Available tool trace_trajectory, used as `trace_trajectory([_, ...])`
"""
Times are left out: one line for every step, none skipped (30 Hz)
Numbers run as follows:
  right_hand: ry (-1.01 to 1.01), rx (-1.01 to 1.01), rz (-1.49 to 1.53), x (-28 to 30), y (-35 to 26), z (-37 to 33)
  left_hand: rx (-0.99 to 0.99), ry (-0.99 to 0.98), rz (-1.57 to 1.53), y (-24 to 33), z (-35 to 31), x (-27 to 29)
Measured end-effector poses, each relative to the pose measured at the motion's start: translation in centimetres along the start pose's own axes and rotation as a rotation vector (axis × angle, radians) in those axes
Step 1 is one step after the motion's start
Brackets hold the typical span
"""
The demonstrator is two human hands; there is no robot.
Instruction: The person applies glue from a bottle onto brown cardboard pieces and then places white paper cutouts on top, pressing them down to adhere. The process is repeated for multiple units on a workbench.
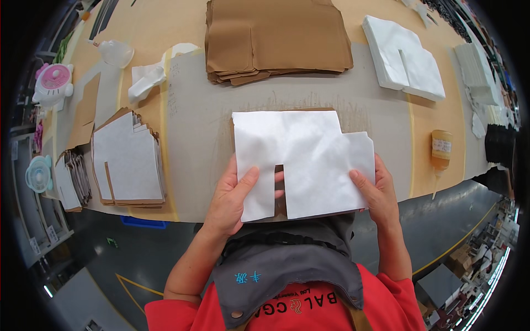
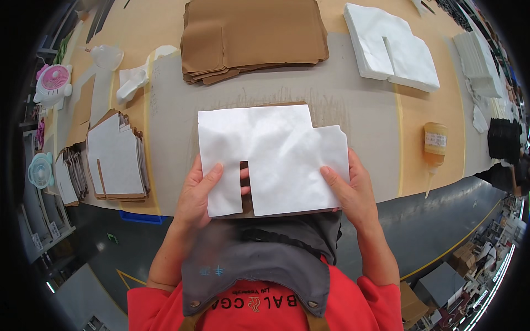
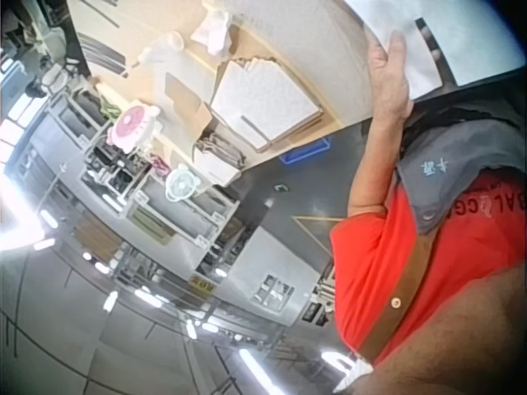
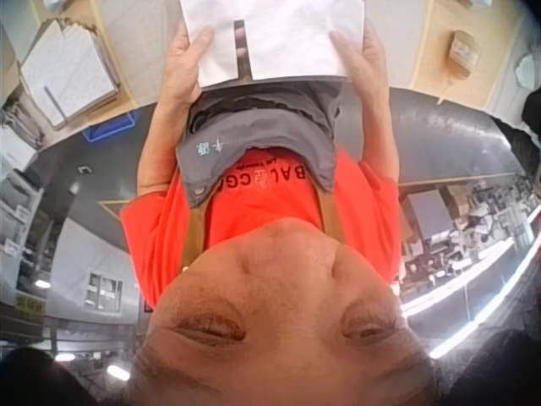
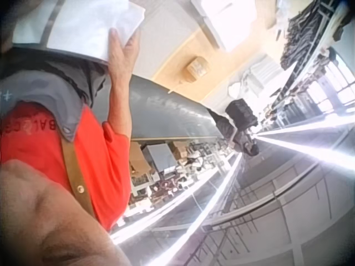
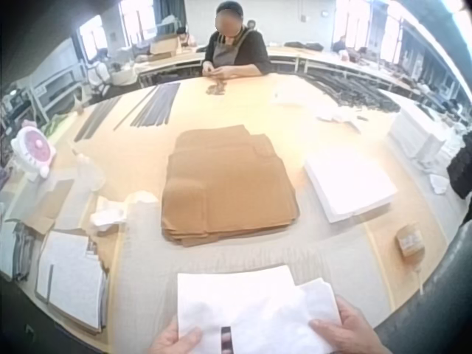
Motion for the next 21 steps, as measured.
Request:
trace_trajectory([0.001, 0.006, -0.002, 0.01, -0.01, 0.02, -0.001, -0.001, 0.000, -0.02, 0.03, 0.01])
trace_trajectory([0.002, 0.012, -0.004, 0.02, -0.02, 0.04, -0.002, -0.003, -0.001, -0.05, 0.07, 0.04])
trace_trajectory([0.003, 0.013, -0.009, 0.01, -0.04, 0.04, -0.003, -0.004, -0.001, -0.08, 0.10, 0.07])
trace_trajectory([0.004, 0.012, -0.011, 0.01, -0.02, 0.05, -0.001, -0.002, -0.003, -0.09, 0.11, 0.06])
trace_trajectory([0.004, 0.012, -0.013, 0.02, 0.00, 0.05, 0.000, 0.000, -0.004, -0.09, 0.11, 0.03])
trace_trajectory([0.004, 0.011, -0.012, 0.04, 0.06, 0.07, 0.001, 0.003, -0.005, -0.08, 0.11, 0.03])
trace_trajectory([0.005, 0.012, -0.008, 0.03, 0.10, 0.08, 0.006, 0.001, -0.005, -0.13, 0.13, 0.04])
trace_trajectory([0.006, 0.014, -0.004, 0.04, 0.13, 0.10, 0.011, 0.000, -0.006, -0.19, 0.16, 0.08])
trace_trajectory([0.007, 0.017, 0.003, 0.01, 0.14, 0.11, 0.015, -0.001, -0.007, -0.23, 0.18, 0.12])
trace_trajectory([0.007, 0.020, 0.005, -0.01, 0.13, 0.13, 0.018, -0.004, -0.012, -0.25, 0.19, 0.13])
trace_trajectory([0.008, 0.023, 0.007, -0.03, 0.12, 0.12, 0.020, -0.007, -0.017, -0.28, 0.20, 0.13])
trace_trajectory([0.006, 0.028, 0.005, -0.07, 0.13, 0.16, 0.021, -0.009, -0.021, -0.26, 0.21, 0.16])
trace_trajectory([0.005, 0.032, 0.003, -0.09, 0.14, 0.20, 0.030, -0.001, -0.018, -0.31, 0.24, 0.22])
trace_trajectory([0.011, 0.035, 0.001, -0.03, 0.21, 0.19, 0.039, 0.006, -0.016, -0.39, 0.27, 0.24])
trace_trajectory([0.015, 0.039, 0.002, -0.02, 0.32, 0.21, 0.047, 0.016, -0.013, -0.42, 0.25, 0.31])
trace_trajectory([0.019, 0.042, 0.002, -0.01, 0.40, 0.21, 0.039, 0.018, 0.001, -0.31, 0.21, 0.29])
trace_trajectory([0.019, 0.038, 0.007, -0.03, 0.47, 0.21, 0.032, 0.019, 0.015, -0.19, 0.16, 0.25])
trace_trajectory([0.019, 0.034, 0.011, -0.05, 0.45, 0.18, 0.024, 0.020, 0.028, -0.04, 0.09, 0.22])
trace_trajectory([0.019, 0.031, 0.016, -0.06, 0.43, 0.16, -0.005, 0.025, 0.055, 0.10, 0.11, 0.38])
trace_trajectory([0.018, 0.020, 0.012, -0.06, 0.41, 0.14, -0.033, 0.030, 0.082, 0.10, 0.23, 0.66])
trace_trajectory([0.016, 0.009, 0.008, -0.08, 0.40, 0.15, -0.062, 0.035, 0.108, 0.16, 0.29, 0.90])
Point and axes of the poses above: each hand's wrist, its own z-axis towards the middle knuckle, its own x-axis out of the back of the hand, y = z × x, the point moved 8 cm from there along z, towards the middle knuckle, and after that the axes turned 4 degrees about x, right-handed, at the moved point
